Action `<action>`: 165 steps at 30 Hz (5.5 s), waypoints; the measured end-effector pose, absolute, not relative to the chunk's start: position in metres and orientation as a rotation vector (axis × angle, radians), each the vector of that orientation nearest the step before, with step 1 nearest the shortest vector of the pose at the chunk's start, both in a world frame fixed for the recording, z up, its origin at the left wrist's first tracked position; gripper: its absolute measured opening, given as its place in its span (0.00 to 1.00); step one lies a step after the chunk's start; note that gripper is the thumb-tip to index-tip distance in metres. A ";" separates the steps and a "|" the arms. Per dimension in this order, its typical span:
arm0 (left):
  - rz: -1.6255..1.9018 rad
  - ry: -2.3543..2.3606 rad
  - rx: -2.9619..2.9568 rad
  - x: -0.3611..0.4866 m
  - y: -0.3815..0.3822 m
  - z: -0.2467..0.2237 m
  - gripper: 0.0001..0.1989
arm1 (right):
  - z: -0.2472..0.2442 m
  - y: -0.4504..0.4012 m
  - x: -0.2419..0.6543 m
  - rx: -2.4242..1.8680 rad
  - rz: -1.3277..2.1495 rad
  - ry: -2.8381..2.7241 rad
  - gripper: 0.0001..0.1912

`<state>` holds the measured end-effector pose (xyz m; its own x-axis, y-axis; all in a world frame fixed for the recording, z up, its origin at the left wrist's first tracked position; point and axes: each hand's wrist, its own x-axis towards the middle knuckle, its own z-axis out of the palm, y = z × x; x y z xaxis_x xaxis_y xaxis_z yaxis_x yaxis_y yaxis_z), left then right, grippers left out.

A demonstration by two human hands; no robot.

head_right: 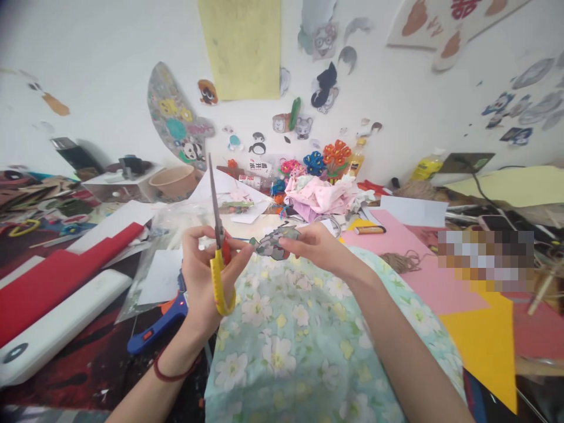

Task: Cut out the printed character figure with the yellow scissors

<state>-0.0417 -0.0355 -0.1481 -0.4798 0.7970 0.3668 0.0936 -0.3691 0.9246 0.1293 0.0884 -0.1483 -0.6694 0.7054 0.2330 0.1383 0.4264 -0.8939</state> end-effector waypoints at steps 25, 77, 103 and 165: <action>2.074 1.368 1.057 -0.052 -0.025 -0.166 0.21 | -0.168 0.060 0.091 -0.651 1.469 -1.534 0.18; 1.691 1.396 1.334 -0.056 -0.032 -0.176 0.23 | -0.169 0.055 0.105 -0.751 1.642 -1.668 0.13; 1.623 1.436 1.360 -0.058 -0.027 -0.190 0.20 | -0.188 0.078 0.112 -0.962 1.820 -1.946 0.30; 1.324 1.722 1.705 -0.057 -0.031 -0.186 0.30 | -0.170 0.052 0.115 -0.485 0.684 -1.728 0.10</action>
<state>-0.0569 -0.0308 -0.1865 -0.1932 0.9206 0.3395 0.5645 -0.1787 0.8059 0.1150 0.0524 -0.1699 -0.2574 0.6395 0.7244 -0.0299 0.7440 -0.6675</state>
